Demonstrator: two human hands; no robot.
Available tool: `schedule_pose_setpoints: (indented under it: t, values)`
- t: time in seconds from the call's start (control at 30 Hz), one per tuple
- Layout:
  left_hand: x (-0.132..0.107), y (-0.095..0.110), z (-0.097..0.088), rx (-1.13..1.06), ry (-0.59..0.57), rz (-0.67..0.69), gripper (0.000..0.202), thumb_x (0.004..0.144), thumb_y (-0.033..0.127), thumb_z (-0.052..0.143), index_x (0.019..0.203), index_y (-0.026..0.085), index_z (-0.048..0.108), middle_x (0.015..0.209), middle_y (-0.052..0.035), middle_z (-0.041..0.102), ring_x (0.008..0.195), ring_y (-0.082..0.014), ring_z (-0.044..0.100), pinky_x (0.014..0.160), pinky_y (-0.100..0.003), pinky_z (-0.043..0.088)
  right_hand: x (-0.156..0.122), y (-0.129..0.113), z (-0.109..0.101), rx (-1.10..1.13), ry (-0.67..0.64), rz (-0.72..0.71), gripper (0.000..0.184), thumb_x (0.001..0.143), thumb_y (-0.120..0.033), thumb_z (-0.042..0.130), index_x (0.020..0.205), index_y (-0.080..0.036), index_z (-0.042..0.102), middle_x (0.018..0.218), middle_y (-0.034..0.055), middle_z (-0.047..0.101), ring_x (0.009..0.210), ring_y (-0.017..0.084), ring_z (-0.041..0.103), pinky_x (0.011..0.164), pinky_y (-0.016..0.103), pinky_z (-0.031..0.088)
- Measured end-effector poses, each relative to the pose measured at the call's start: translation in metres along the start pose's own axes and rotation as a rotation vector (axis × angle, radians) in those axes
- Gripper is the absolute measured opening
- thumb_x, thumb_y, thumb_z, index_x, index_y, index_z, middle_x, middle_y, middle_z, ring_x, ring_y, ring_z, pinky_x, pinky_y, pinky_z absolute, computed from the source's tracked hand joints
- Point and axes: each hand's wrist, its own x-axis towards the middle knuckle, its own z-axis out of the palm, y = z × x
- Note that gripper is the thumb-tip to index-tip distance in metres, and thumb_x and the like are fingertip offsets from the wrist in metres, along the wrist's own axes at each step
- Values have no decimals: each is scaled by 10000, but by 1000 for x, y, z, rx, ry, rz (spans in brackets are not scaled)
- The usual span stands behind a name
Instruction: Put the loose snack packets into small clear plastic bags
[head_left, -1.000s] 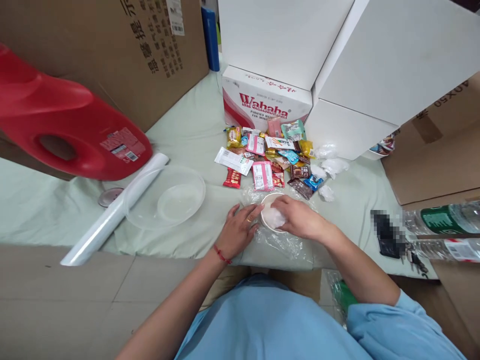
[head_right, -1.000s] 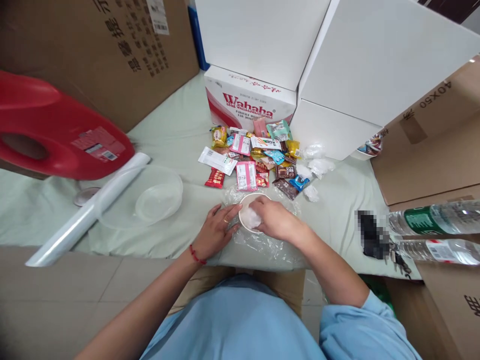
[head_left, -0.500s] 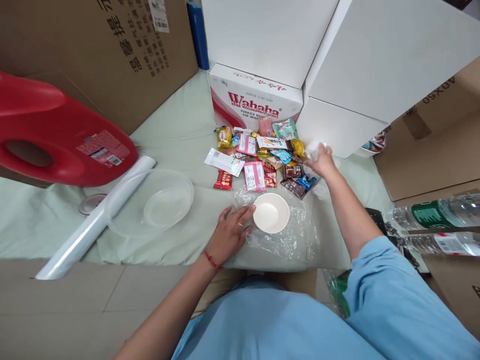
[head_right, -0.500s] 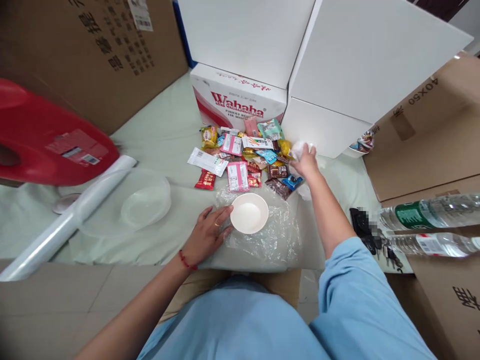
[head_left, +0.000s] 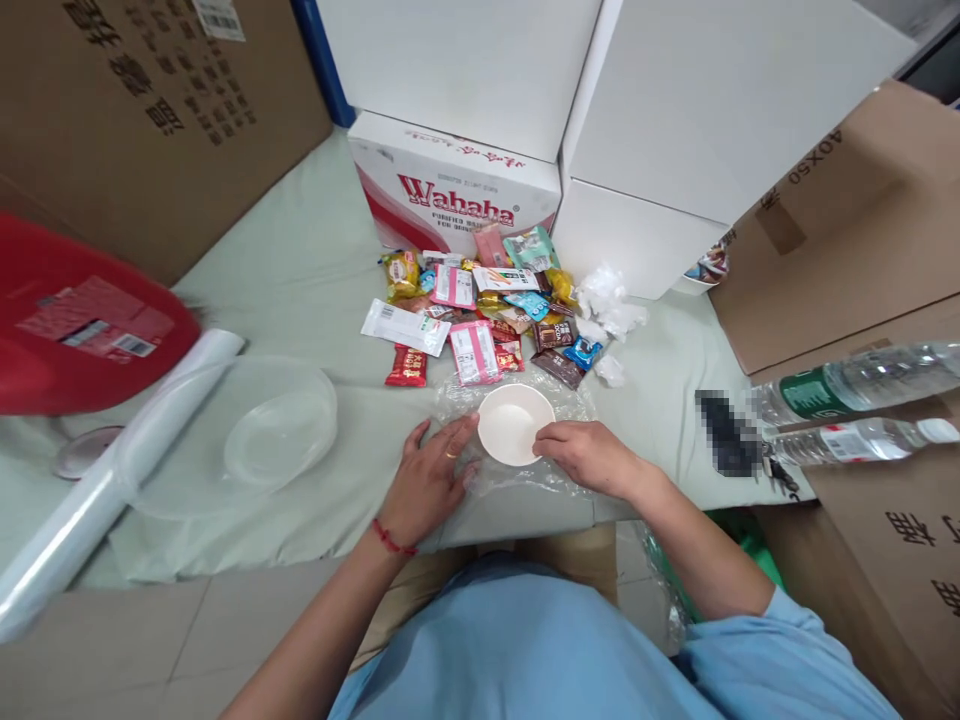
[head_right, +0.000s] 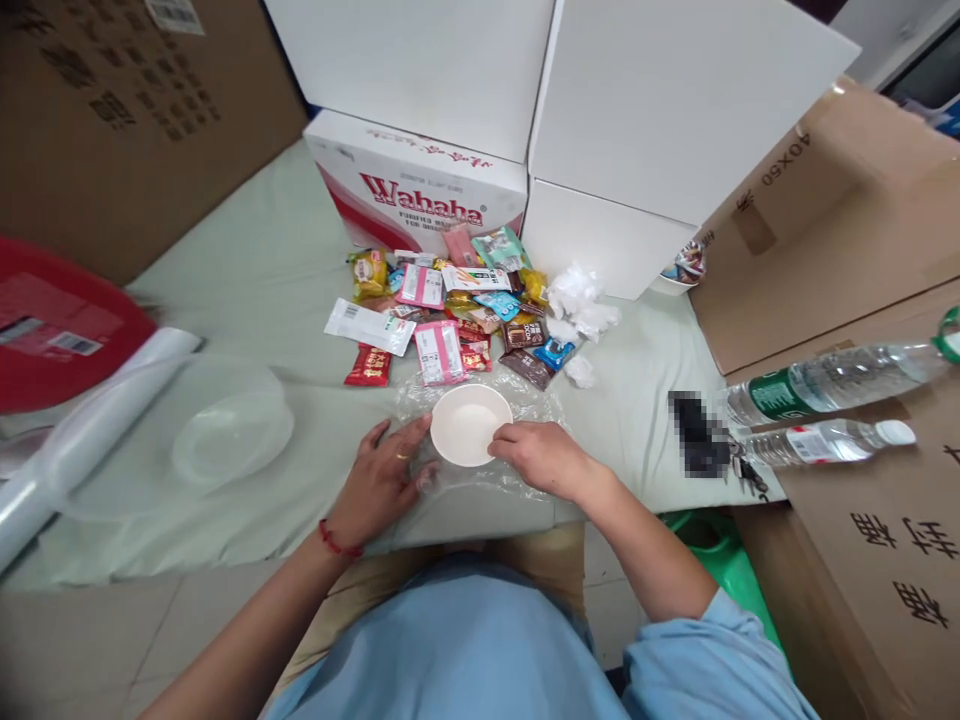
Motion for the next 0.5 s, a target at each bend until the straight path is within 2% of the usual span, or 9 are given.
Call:
schedule_pose_setpoints:
  t: [0.07, 0.13, 0.2, 0.27, 0.33, 0.4, 0.47, 0.5]
  values:
    - [0, 0, 0, 11, 9, 10, 786, 1007, 325, 517, 1657, 263, 80, 1495, -153, 589, 1352, -290, 584, 1189, -577, 293, -11, 4, 3, 52, 118, 13, 384, 997, -120, 395, 1180, -232, 713, 1224, 85, 731, 1123, 203, 680, 936, 321, 534]
    - [0, 0, 0, 17, 8, 12, 781, 1006, 351, 523, 1655, 247, 101, 1518, -160, 568, 1366, -289, 575, 1189, -576, 294, -34, 8, -4, 122, 273, 66, 355, 1001, -153, 402, 1162, -241, 705, 1209, 84, 730, 1124, 202, 682, 961, 326, 531]
    - [1, 0, -1, 21, -20, 16, 695, 1002, 359, 521, 1628, 258, 237, 1537, -146, 552, 1382, -289, 564, 1192, -577, 285, -67, 13, -16, 151, 397, 193, 307, 1010, -219, 423, 1130, -249, 704, 1170, 85, 735, 1088, 217, 695, 951, 338, 537]
    - [2, 0, -2, 24, -56, 27, 550, 999, 356, 513, 1538, 287, 433, 1541, -115, 555, 1394, -290, 554, 1200, -583, 264, -102, 25, -29, 108, 443, 390, 275, 1008, -301, 456, 1082, -247, 715, 1099, 88, 746, 987, 240, 715, 880, 352, 550]
    - [3, 0, -3, 23, -71, 34, 455, 994, 363, 509, 1441, 298, 561, 1525, -97, 573, 1393, -295, 557, 1203, -586, 254, -130, 51, -46, 0, 424, 632, 282, 985, -358, 485, 1042, -231, 731, 1012, 99, 757, 864, 260, 718, 789, 366, 545]
    - [3, -2, -2, 17, -70, 32, 443, 988, 378, 510, 1415, 296, 597, 1506, -96, 591, 1381, -297, 570, 1203, -584, 260, -144, 91, -72, -152, 393, 880, 296, 948, -373, 520, 1031, -200, 746, 926, 129, 760, 815, 291, 712, 747, 386, 523]
    - [3, -4, -2, 17, -68, 34, 459, 983, 384, 509, 1426, 299, 594, 1500, -95, 596, 1372, -296, 579, 1202, -579, 267, -142, 140, -111, -298, 389, 1043, 311, 933, -340, 541, 1050, -146, 754, 905, 186, 754, 878, 332, 711, 779, 415, 499]
    - [3, -5, -1, 20, -70, 39, 466, 980, 383, 507, 1432, 300, 590, 1501, -93, 595, 1371, -294, 581, 1202, -576, 267, -135, 165, -136, -348, 416, 1079, 314, 929, -310, 547, 1046, -111, 759, 926, 223, 749, 929, 349, 709, 816, 432, 488]
